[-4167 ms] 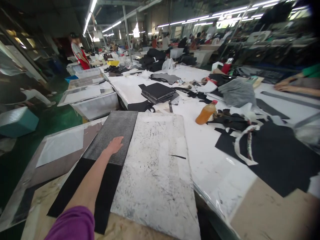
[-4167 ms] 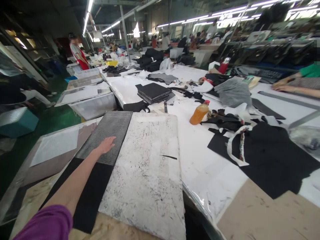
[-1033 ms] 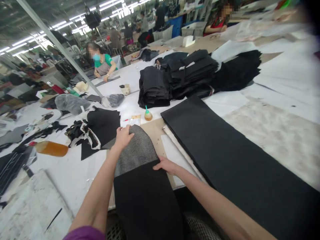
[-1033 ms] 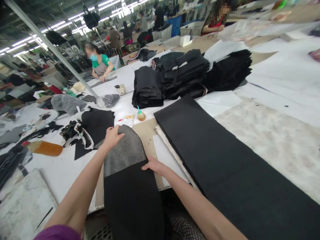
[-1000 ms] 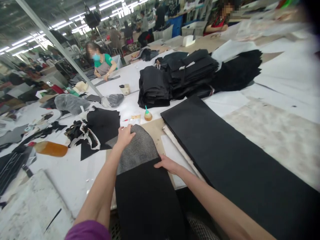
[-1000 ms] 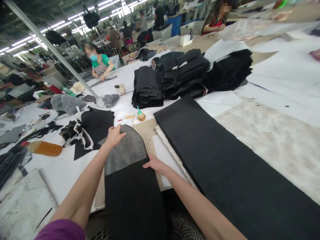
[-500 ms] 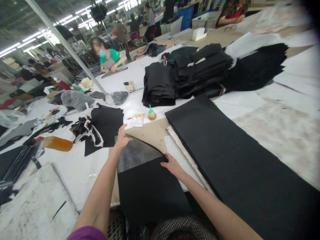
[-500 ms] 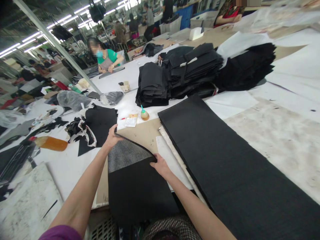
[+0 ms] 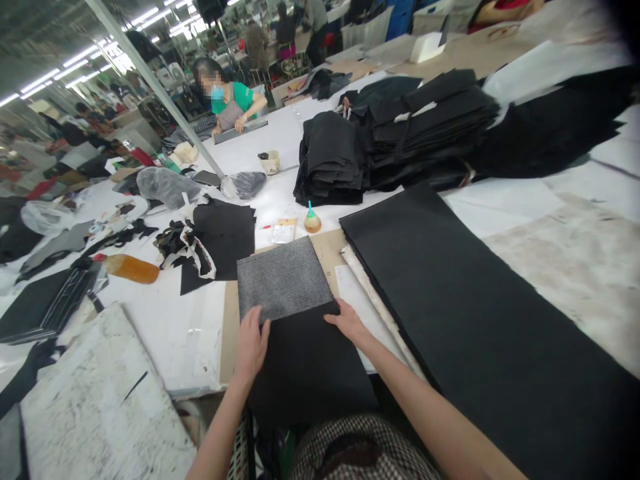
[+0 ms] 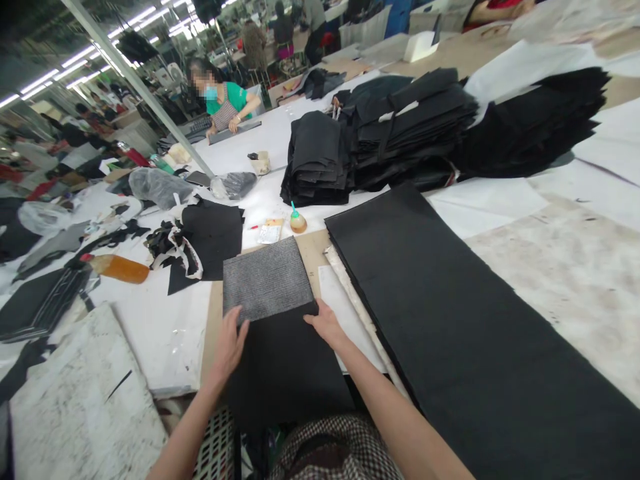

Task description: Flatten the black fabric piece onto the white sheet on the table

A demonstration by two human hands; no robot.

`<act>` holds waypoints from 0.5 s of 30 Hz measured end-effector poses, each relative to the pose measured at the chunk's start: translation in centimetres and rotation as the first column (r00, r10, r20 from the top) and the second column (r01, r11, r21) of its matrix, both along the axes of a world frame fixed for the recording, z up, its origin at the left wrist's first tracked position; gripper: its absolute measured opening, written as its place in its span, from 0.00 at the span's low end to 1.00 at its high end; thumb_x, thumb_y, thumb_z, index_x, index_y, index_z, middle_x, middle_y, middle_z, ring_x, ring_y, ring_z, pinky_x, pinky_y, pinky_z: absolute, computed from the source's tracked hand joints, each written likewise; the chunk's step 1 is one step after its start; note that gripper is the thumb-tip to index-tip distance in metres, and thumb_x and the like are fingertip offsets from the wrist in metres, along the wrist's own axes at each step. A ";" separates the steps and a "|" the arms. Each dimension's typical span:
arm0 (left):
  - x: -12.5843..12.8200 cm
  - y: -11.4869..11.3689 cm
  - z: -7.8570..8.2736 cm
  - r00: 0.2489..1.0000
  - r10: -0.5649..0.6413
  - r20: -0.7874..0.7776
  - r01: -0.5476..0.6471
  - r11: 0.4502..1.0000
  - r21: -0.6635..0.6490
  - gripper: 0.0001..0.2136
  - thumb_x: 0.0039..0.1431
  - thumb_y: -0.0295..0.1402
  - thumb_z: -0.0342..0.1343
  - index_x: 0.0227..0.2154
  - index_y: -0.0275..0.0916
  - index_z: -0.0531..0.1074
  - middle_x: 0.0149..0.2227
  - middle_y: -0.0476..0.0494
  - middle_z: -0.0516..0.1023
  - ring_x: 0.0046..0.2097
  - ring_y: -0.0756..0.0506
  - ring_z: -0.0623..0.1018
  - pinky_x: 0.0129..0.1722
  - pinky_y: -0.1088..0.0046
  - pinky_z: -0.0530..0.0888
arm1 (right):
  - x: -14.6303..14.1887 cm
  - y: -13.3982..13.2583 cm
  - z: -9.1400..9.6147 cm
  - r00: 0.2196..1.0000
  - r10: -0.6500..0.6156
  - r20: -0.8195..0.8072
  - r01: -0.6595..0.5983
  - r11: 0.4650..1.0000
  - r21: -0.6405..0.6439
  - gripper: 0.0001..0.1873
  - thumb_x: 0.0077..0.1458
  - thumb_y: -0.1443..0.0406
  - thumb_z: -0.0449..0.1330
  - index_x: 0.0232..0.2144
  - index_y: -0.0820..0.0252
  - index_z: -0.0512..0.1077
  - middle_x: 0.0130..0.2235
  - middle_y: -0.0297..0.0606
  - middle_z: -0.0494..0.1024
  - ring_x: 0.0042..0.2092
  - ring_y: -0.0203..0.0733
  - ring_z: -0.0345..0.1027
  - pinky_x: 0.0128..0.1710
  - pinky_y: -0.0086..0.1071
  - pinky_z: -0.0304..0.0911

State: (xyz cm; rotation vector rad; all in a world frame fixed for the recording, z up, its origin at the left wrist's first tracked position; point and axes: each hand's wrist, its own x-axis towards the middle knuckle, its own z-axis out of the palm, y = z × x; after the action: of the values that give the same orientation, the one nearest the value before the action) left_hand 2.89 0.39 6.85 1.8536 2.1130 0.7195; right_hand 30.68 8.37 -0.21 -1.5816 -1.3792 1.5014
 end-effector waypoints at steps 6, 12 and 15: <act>2.8 -9.2 -4.4 0.917 -0.124 -0.380 0.051 0.979 -0.197 0.26 0.67 0.39 0.45 0.67 0.54 0.52 0.71 0.45 0.53 0.71 0.40 0.54 0.67 0.47 0.57 | 0.0 0.2 -0.2 0.997 0.007 0.079 -0.011 0.999 0.042 0.24 0.48 0.63 0.64 0.50 0.61 0.71 0.44 0.41 0.79 0.46 0.49 0.73 0.46 0.38 0.67; 4.3 -8.0 -4.5 0.931 -0.071 -0.358 -0.001 0.981 -0.196 0.28 0.67 0.43 0.46 0.68 0.53 0.48 0.72 0.44 0.47 0.72 0.39 0.47 0.69 0.44 0.47 | -0.2 0.7 1.3 0.950 0.028 0.312 -0.067 0.991 0.114 0.29 0.52 0.62 0.62 0.56 0.64 0.66 0.50 0.51 0.75 0.52 0.55 0.68 0.53 0.46 0.63; 4.2 -8.5 -3.8 0.949 -0.056 -0.309 -0.014 0.976 -0.219 0.28 0.67 0.46 0.46 0.68 0.55 0.49 0.72 0.46 0.45 0.72 0.40 0.46 0.69 0.44 0.47 | -1.1 -1.3 3.3 0.905 0.029 0.425 -0.162 0.946 0.280 0.32 0.57 0.64 0.56 0.62 0.69 0.59 0.60 0.61 0.63 0.62 0.65 0.55 0.60 0.57 0.52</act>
State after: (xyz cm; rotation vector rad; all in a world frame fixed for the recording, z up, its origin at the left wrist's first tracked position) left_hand 7.04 -8.12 3.03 1.9674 2.2452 0.1801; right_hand 29.57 7.03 3.07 -1.7061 -1.8520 0.9576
